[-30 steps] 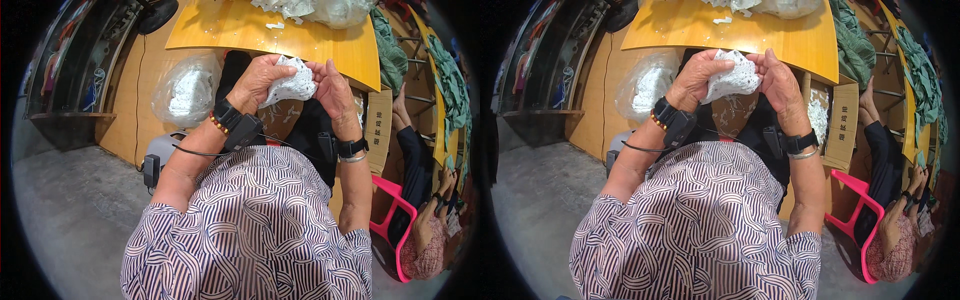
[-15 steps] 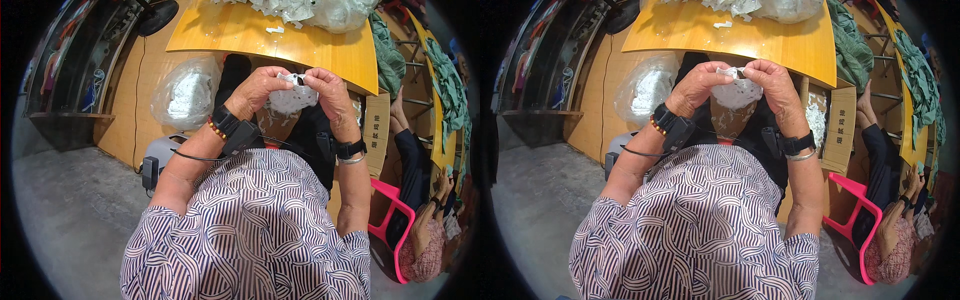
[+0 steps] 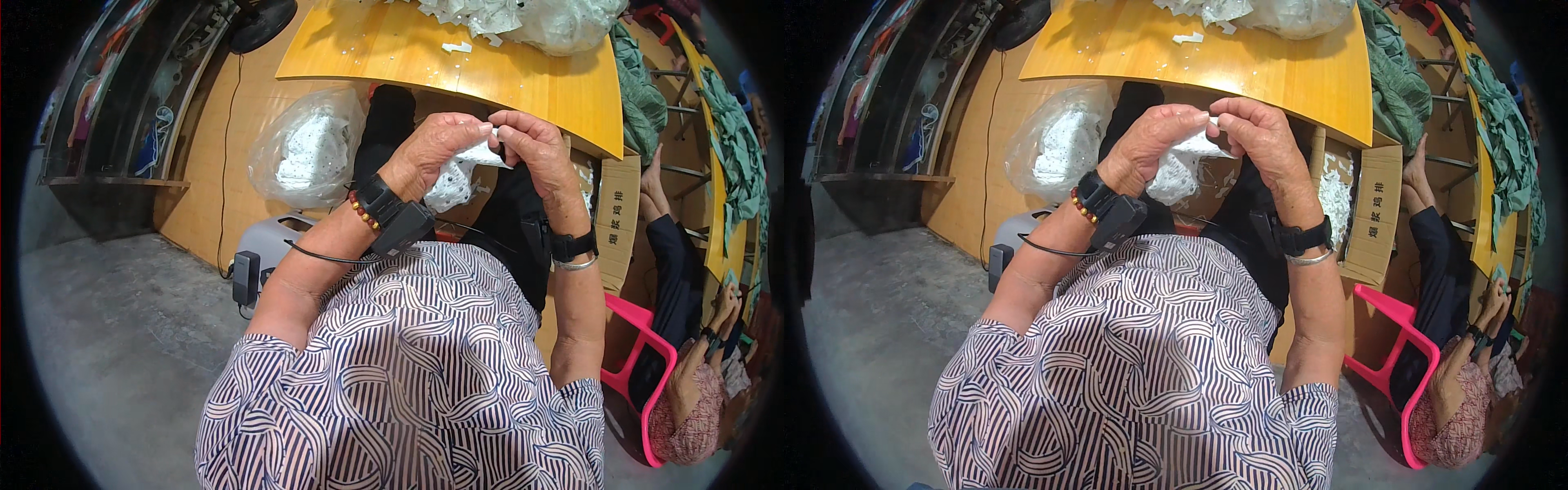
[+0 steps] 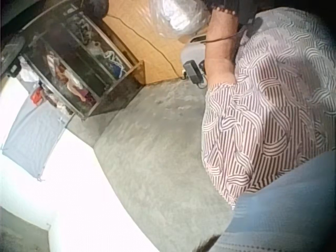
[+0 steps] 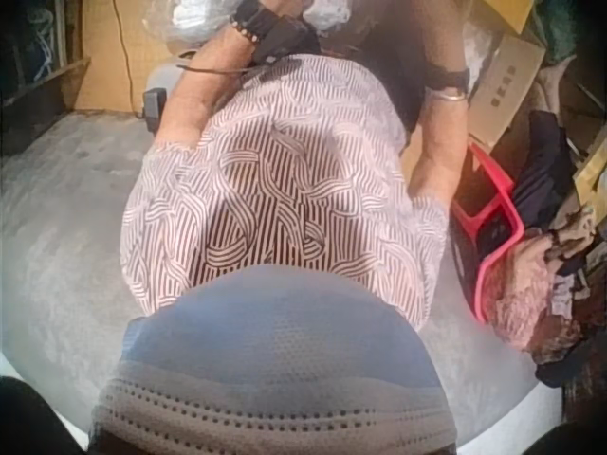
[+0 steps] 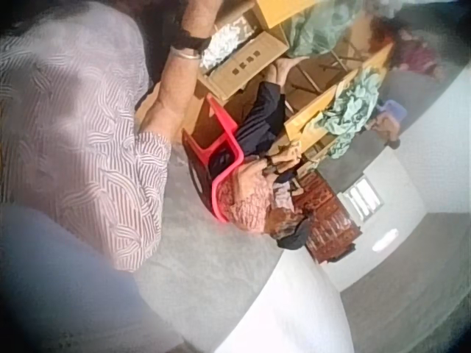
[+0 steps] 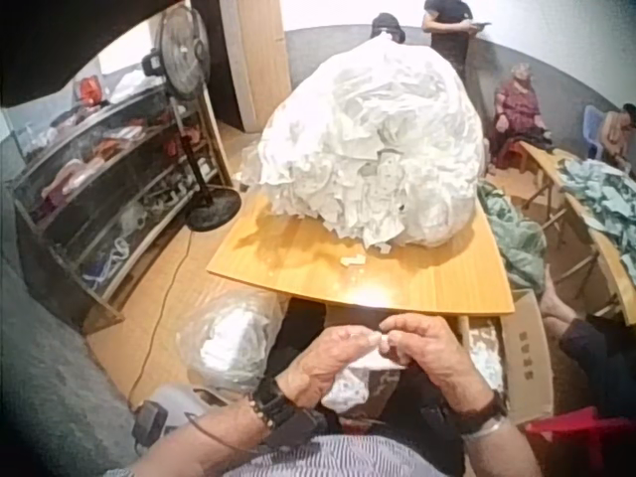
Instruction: Sorting and separating small white lace or textile pieces from a bundle.
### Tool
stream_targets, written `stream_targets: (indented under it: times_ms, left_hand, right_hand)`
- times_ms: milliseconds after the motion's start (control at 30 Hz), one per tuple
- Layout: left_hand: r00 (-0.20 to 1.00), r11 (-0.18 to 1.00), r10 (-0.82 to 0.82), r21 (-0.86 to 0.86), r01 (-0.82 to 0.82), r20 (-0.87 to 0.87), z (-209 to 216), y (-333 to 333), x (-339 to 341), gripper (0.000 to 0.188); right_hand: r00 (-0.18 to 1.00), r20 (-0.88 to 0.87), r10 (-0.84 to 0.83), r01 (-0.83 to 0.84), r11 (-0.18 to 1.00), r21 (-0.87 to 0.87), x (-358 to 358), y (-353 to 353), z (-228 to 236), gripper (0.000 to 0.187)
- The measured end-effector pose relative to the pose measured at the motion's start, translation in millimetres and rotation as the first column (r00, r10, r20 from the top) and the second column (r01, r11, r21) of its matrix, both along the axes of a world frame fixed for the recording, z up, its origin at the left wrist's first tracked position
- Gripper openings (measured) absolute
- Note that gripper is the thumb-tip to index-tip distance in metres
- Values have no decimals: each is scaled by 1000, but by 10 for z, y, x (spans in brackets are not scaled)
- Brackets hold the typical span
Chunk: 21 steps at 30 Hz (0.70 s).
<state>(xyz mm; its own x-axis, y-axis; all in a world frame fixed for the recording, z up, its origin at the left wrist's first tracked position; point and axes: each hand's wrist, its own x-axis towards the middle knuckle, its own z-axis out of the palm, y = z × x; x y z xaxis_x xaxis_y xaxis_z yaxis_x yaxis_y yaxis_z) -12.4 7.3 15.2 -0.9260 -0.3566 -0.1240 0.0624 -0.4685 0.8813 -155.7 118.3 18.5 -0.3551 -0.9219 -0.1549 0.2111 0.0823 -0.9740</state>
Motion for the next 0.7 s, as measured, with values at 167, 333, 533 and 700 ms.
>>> stream_targets:
  times_ms: [167,333,533,700]
  left_hand:
    - [1000,999,26,28,-26,-13,-59,-2,-16,19]
    - [997,996,70,57,-68,-34,-179,-63,-60,18]
    - [986,960,112,271,-75,-124,-143,-140,-16,19]
    - [947,878,274,444,-177,-165,-302,-423,243,25]
  right_hand:
    - [982,-189,31,-28,999,17,15,-13,-1,14]
    - [767,-642,5,-10,1000,-3,42,-74,-11,12]
    - [545,-810,-219,239,966,-100,-115,72,-15,13]
    - [539,-769,-342,469,881,-62,-487,580,-16,13]
